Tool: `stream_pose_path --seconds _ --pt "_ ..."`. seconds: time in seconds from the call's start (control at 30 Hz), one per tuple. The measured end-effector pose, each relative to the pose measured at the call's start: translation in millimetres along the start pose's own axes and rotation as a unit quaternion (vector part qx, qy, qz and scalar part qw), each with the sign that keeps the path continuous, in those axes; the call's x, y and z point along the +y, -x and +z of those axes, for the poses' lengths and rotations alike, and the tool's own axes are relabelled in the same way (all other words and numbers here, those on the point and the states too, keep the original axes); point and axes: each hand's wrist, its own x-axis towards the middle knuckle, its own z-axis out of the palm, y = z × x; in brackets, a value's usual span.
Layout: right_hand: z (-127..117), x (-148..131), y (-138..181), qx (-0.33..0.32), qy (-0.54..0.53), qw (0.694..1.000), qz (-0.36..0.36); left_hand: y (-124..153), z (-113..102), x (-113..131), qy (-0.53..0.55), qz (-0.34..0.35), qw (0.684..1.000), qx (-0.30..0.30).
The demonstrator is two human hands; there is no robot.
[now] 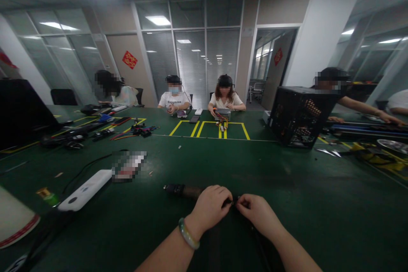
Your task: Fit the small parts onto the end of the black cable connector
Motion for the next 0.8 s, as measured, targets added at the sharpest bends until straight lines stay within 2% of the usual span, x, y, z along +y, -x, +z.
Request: stream_pose_path --seconds 0.2,0.53,0.8 --pt "3.2 4.3 -2.8 0.008 -0.001 1.0 -0.008 -0.8 2.0 -1.9 0.004 0.022 1.0 0.001" --pt "-0.5 1.3 0.1 -0.012 -0.009 1.0 0.012 0.6 1.0 -0.4 -0.006 -0.017 1.0 -0.006" --pt "-1.2 -1.5 0.5 -0.004 0.006 1.0 0.009 -1.0 -0.4 -1.7 -0.009 0.02 1.0 -0.015"
